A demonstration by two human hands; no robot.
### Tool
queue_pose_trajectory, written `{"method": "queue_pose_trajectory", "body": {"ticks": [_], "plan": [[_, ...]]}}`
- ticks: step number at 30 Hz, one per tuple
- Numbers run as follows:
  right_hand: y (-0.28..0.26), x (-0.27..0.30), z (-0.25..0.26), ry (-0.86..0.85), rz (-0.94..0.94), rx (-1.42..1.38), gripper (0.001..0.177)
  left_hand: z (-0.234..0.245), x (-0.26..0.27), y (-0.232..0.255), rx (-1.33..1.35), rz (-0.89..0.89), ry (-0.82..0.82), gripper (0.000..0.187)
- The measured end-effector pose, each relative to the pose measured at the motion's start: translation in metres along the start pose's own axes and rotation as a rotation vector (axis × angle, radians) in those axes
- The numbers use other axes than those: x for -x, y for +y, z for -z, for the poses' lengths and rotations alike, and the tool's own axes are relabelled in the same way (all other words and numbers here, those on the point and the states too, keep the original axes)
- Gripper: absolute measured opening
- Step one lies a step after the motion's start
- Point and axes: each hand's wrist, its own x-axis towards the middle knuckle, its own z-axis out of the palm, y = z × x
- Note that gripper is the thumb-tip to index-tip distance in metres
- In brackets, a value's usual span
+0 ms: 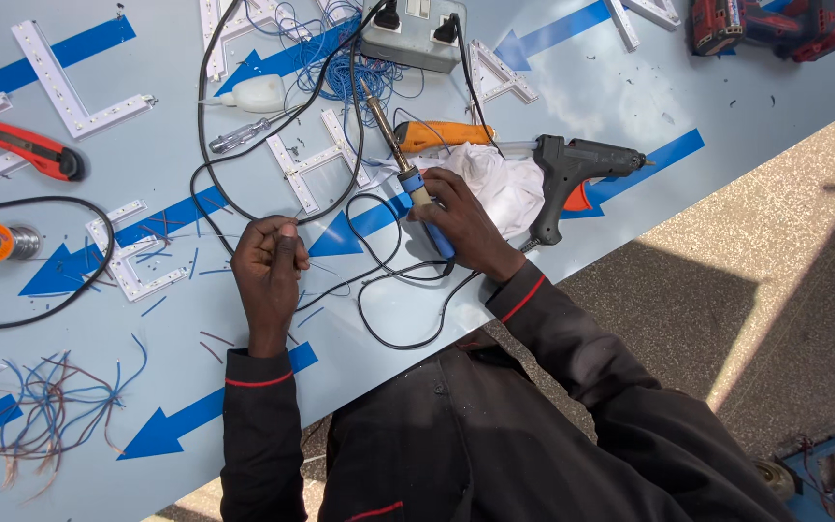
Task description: The person solders wires to LED strips using a soldering iron and solder. They then use wire cutters to trim excess wire and strip insulation from additional wires on a workbench.
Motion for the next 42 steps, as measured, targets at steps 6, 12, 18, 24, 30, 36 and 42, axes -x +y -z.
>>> {"method": "queue_pose_trajectory", "body": {"ticks": [6,12,18,24,30,36,42], "plan": [[0.067,0.024,0.03,-0.161,0.05,0.107,0.034,-0.039,-0.011,0.016,-0.129,0.0,0.059,0.021],[0.112,0.025,0.052,-0.154,0.154,0.073,0.026,-0.082,-0.003,0.014,-0.131,-0.038,0.264,0.023],[0.111,0.015,0.056,-0.134,0.228,-0.039,0.032,-0.103,0.006,0.006,-0.147,-0.078,0.478,0.019],[0.094,0.019,0.055,-0.113,0.175,0.048,0.028,-0.094,-0.006,0.017,-0.203,-0.169,0.527,0.018],[0.065,-0.008,0.031,-0.039,0.166,-0.142,0.034,-0.052,-0.026,0.042,-0.355,-0.203,0.545,0.018],[0.019,-0.057,-0.02,-0.007,0.152,-0.189,0.034,0.019,-0.06,0.029,-0.369,-0.161,0.424,0.022],[-0.025,-0.174,-0.113,0.101,0.232,-0.151,0.019,0.074,-0.077,0.013,-0.299,-0.155,0.318,0.018]]}}
